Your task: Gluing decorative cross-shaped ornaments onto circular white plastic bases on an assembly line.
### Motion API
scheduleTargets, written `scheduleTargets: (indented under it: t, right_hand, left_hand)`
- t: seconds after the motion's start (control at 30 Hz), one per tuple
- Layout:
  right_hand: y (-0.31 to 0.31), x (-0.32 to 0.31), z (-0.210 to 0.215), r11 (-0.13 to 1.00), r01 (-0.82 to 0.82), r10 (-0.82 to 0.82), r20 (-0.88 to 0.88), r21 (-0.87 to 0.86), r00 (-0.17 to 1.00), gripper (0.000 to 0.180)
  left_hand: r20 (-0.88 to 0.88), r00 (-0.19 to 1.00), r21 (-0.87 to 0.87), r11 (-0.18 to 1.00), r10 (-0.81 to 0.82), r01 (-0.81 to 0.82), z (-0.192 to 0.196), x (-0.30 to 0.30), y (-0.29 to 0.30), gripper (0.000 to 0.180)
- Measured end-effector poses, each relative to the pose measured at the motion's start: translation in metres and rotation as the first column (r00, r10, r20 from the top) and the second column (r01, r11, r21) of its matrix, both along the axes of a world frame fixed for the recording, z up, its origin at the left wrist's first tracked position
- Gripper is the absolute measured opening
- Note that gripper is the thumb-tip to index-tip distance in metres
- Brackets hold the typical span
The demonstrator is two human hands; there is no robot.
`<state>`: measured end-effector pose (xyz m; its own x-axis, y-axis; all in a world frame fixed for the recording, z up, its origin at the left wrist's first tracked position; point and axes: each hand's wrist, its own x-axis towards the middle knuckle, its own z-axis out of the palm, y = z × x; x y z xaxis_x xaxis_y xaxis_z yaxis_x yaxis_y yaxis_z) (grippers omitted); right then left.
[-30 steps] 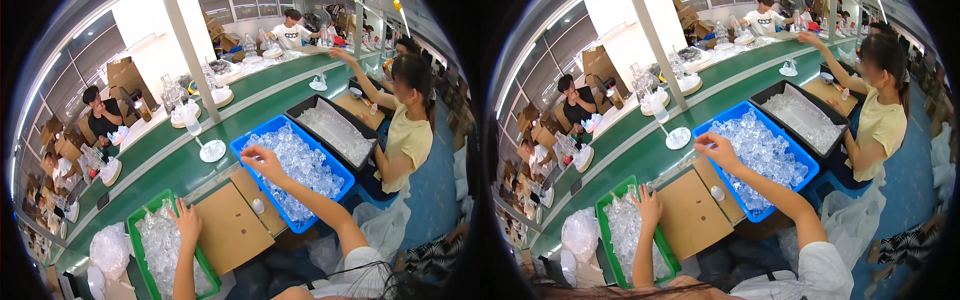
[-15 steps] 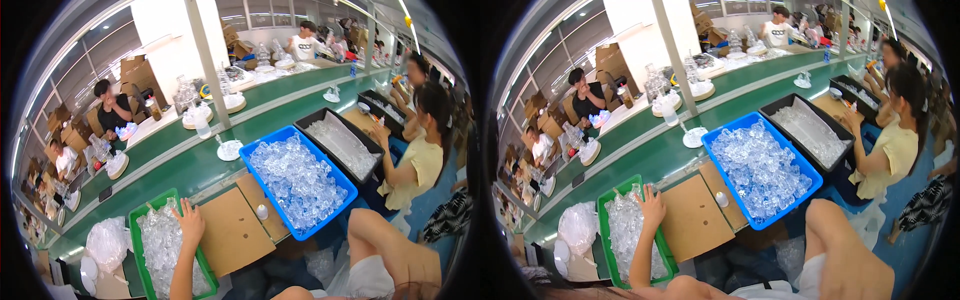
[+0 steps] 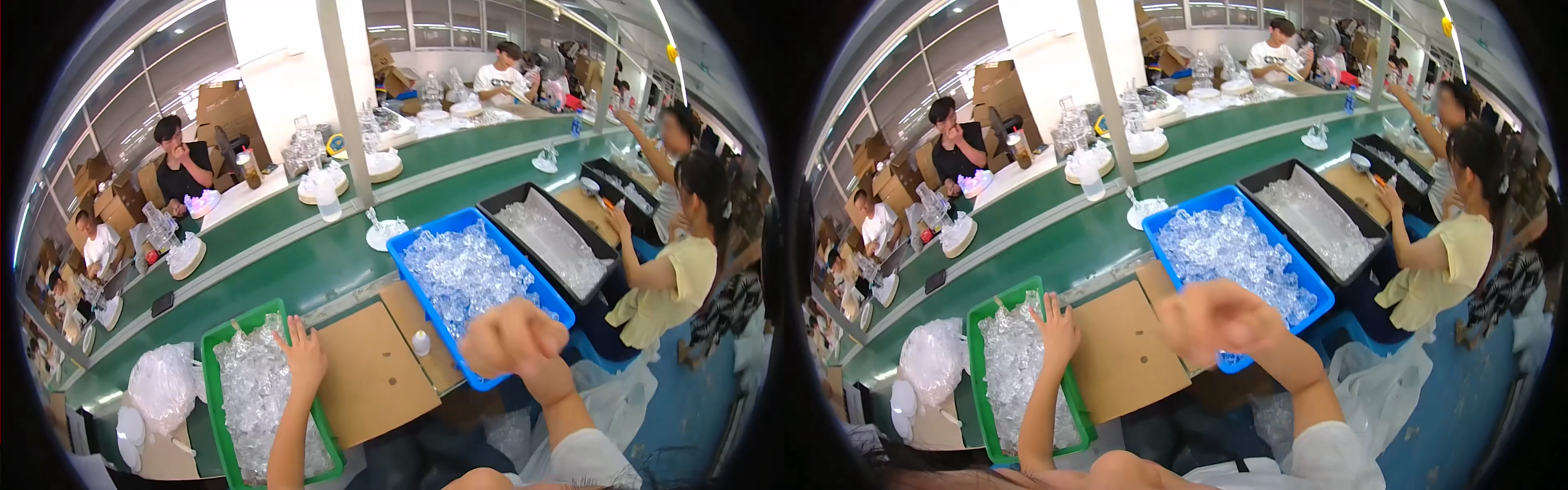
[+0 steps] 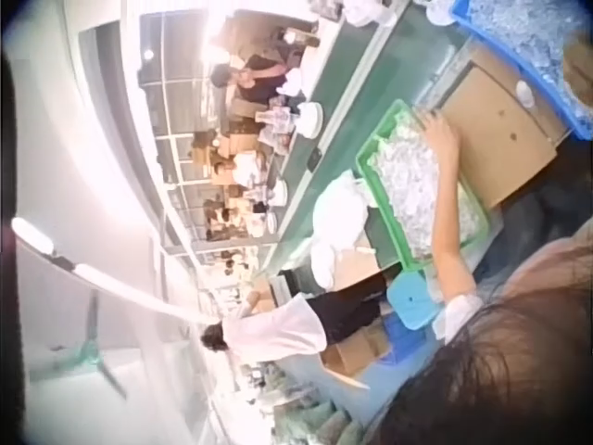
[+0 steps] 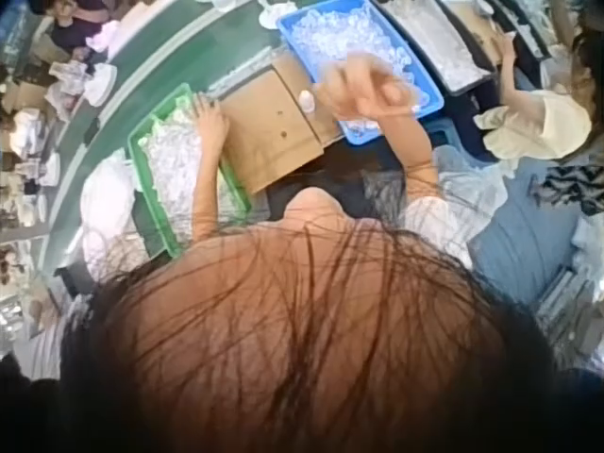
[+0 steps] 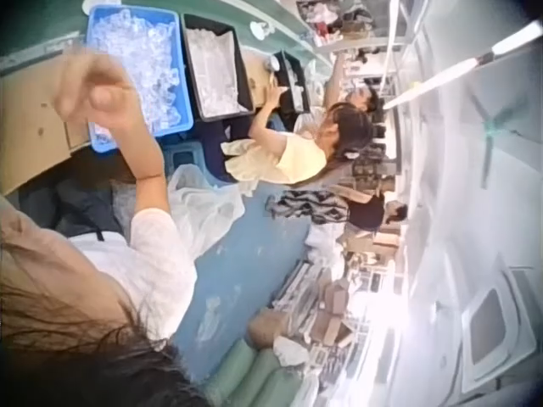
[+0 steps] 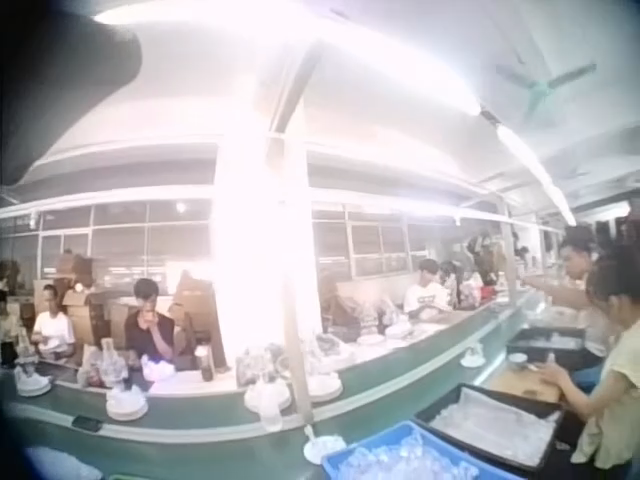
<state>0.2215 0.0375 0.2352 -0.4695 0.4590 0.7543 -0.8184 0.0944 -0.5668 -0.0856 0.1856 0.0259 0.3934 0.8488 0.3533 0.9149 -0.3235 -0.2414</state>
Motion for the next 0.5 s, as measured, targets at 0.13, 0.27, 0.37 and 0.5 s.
scheduleTargets:
  t: [0.13, 0.27, 0.37, 0.5]
  right_hand:
    - [-0.015, -0.027, 0.043, 0.995, 0.1, -0.098, 0.07, -0.016, 0.993, 0.027]
    - [-0.012, -0.034, 0.046, 0.982, -0.12, 0.086, 0.224, 0.146, 0.971, 0.025]
    - [-0.005, -0.055, 0.044, 0.979, -0.122, 0.113, 0.065, 0.165, 0.992, 0.02]
    - [-0.006, -0.074, 0.033, 0.959, -0.254, 0.238, 0.131, 0.125, 0.962, 0.025]
  left_hand:
    - [0.119, 0.99, 0.053, 0.996, -0.08, 0.074, 0.004, 0.008, 0.006, 0.035]
    - [0.137, 0.99, -0.012, 0.999, -0.042, 0.044, 0.011, 0.01, -0.001, 0.036]
    - [0.112, 0.992, 0.077, 0.995, -0.066, 0.057, -0.001, 0.001, 0.004, 0.037]
    - [0.124, 0.991, 0.022, 0.999, -0.045, 0.043, 0.005, 0.005, -0.003, 0.038]
